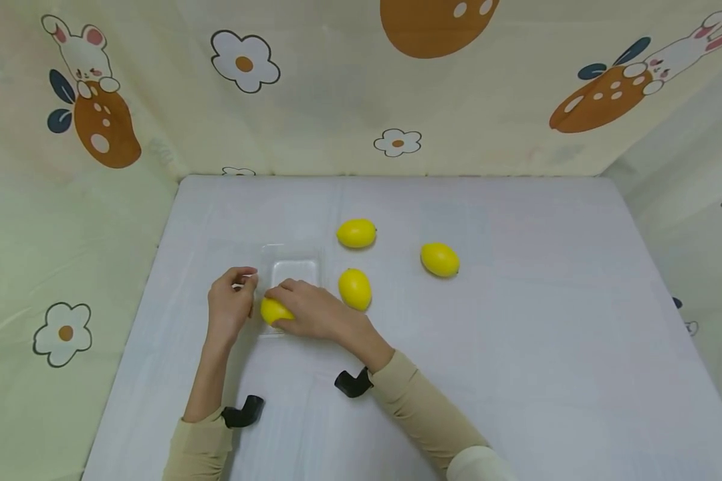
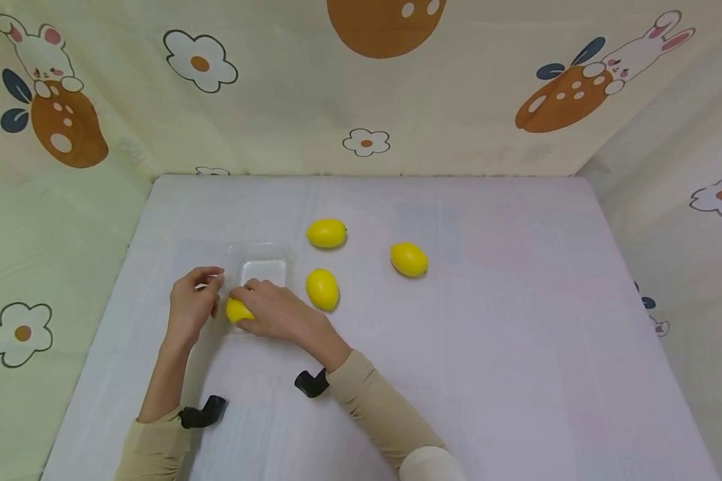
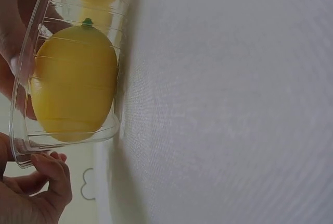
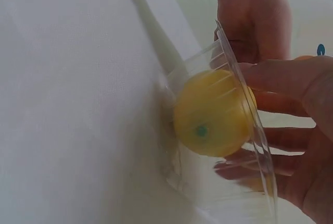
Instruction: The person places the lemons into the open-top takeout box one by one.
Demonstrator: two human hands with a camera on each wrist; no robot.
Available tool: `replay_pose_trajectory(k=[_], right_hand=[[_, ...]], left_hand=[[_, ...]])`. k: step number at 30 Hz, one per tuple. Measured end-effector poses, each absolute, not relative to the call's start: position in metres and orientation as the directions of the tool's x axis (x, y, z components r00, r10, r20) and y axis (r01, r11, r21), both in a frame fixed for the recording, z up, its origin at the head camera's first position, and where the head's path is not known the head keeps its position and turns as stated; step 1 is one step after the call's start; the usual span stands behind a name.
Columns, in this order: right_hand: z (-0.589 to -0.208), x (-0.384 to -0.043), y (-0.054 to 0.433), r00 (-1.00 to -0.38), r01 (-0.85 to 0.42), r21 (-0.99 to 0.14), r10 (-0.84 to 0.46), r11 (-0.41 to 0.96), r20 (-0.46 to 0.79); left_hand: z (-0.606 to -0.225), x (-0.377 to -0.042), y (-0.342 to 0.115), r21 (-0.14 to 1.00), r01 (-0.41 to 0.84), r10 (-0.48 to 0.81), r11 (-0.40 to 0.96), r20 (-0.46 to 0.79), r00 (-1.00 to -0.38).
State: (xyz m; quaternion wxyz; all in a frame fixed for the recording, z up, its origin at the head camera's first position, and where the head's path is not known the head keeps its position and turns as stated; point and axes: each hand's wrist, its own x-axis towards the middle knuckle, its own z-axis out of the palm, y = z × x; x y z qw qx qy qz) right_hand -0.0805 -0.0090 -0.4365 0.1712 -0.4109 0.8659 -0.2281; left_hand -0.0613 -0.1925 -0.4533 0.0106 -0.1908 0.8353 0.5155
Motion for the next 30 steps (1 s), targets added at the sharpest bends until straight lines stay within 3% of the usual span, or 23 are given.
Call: replay_pose_trajectory(k=[11,20,30], right_hand=[[-0.428,-0.066,0.030,-0.601,-0.770,-0.484,-0.727,0.415,0.332],[-0.416,-0.063,0.103,-0.679,-0.732,-0.491,-0.573,0.473,0.459],[-0.441,-0.094,0.183,-0.793,-0.572,-0.412,-0.349,0.709,0.500]], left_hand=[[-0.454,-0.062,-0.192,0.839,-0.342,-0.312,0.422,-0.220,-0.924],[-0.451,-0.062,-0.192,0.827,-0.352,-0.319,0.439,-0.223,-0.921],[-0.452,-0.061,-0.192,0.816,-0.363,-0.324,0.449,-0.230,-0.918]])
